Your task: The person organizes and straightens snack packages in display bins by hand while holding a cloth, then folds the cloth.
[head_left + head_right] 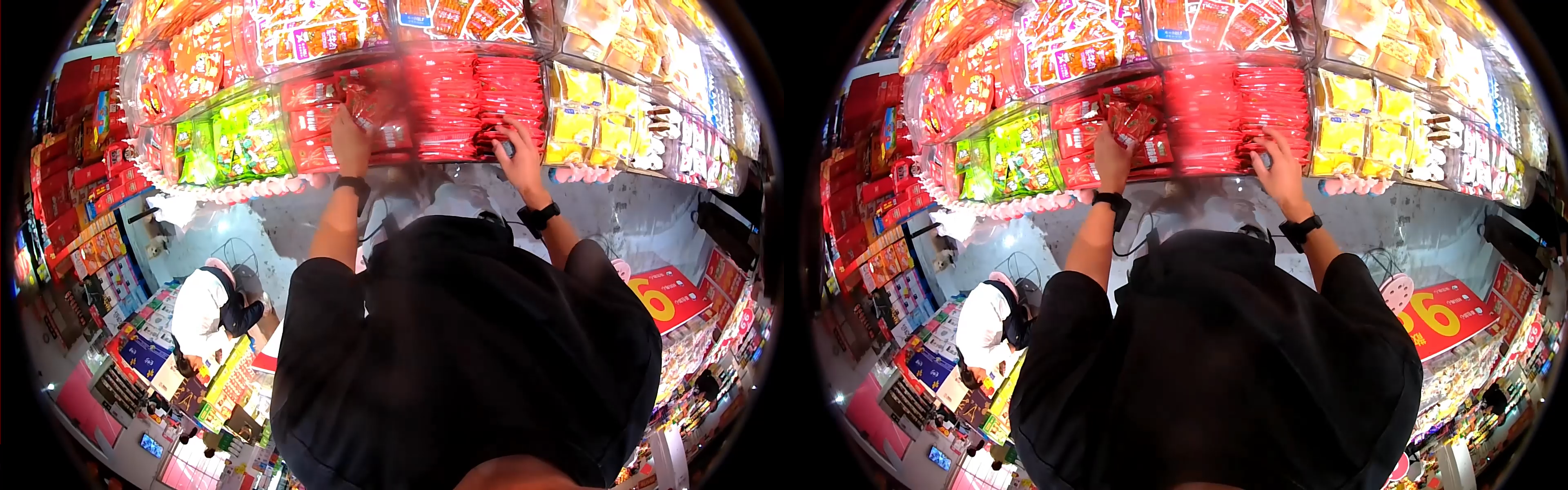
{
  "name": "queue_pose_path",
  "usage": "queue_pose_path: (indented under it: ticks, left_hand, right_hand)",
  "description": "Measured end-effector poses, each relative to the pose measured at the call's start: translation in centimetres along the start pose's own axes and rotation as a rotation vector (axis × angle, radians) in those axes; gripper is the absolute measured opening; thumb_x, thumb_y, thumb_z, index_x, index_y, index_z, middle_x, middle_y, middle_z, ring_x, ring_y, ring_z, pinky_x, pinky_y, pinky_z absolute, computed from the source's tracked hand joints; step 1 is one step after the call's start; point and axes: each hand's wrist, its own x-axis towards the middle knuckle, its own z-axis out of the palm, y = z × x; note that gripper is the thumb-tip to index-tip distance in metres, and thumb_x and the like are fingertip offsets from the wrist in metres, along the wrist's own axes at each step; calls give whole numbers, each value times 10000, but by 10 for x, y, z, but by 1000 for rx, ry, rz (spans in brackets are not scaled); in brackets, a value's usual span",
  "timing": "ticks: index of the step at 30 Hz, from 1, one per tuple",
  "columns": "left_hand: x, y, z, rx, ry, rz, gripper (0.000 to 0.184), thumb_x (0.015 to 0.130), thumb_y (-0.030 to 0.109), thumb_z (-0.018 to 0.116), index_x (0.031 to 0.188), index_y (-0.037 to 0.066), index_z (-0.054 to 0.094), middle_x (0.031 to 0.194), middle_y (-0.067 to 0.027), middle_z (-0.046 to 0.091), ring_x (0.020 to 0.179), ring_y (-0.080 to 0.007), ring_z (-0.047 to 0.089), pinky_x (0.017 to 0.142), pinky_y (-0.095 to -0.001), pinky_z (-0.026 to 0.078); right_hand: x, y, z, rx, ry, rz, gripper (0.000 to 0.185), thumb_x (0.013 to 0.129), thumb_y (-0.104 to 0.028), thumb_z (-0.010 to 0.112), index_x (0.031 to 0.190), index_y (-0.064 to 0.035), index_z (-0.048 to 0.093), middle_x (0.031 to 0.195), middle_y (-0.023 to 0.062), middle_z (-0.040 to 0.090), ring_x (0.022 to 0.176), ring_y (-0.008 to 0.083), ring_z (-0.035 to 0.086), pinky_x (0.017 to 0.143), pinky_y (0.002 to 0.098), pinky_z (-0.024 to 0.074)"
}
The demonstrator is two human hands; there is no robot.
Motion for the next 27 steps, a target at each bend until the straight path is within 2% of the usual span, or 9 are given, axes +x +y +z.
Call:
queue_pose_path:
  ticks: [4,5,8,11,14,15,18,22,27]
  left_hand:
    - [1,12,4,14,-168,245,661,787,163,748,1358,26,444,1193,-195,581,1082,-369,572,886,-425,489]
    - [-6,17,8,-8,-211,119,568,805,159,723,1317,69,492,1185,-160,591,1053,-355,589,847,-418,506]
    - [-5,23,1,-14,-128,86,395,860,227,599,1222,78,543,1118,-153,594,982,-359,609,811,-470,510]
    - [13,10,-13,-1,-312,137,401,861,243,611,1224,85,551,1161,-157,590,1019,-360,606,827,-472,510]
    - [35,-7,-25,62,-340,212,451,848,234,673,1244,48,562,1215,-178,582,1093,-361,585,885,-449,492]
    - [40,0,-39,93,-392,95,458,839,219,677,1241,34,560,1193,-197,600,1077,-370,596,879,-440,492]
    - [53,-52,-33,118,-511,52,452,833,210,677,1229,24,564,1142,-211,631,1041,-375,616,852,-439,499]
    - [58,-52,-54,96,-619,-30,408,835,166,659,1200,2,578,1031,-226,669,997,-380,641,835,-426,504]
    - [58,-41,-82,-116,-446,8,432,787,127,679,1206,44,617,1013,-219,685,917,-366,663,797,-437,518]
  right_hand:
    - [3,-14,7,69,-1,-52,243,843,-164,698,1068,-76,672,1256,82,593,1023,296,644,833,368,528]
    - [3,-19,8,94,-16,-26,216,845,-154,696,1043,-67,679,1243,84,600,1016,288,644,837,362,524]
    - [4,-20,15,87,-44,-30,211,843,-149,700,1033,-60,680,1238,86,602,1012,284,646,834,357,523]
    - [5,-25,14,83,-28,-62,205,843,-146,700,1026,-57,681,1231,88,605,1006,280,648,830,355,524]
    - [4,-26,12,120,-23,-7,200,841,-144,700,1022,-61,684,1229,88,608,1019,284,645,835,354,520]
    - [5,-25,11,133,-20,20,198,841,-144,700,1021,-64,685,1230,87,608,1027,285,642,839,353,519]
    - [0,-22,10,143,-12,59,193,840,-142,700,1019,-71,689,1234,86,607,1048,288,636,848,351,514]
    - [-4,-17,10,110,11,43,189,840,-140,699,1018,-76,691,1237,86,608,1060,294,632,862,354,509]
    - [-3,-17,10,153,9,64,191,844,-133,695,1023,-69,688,1237,89,610,1068,303,627,882,357,502]
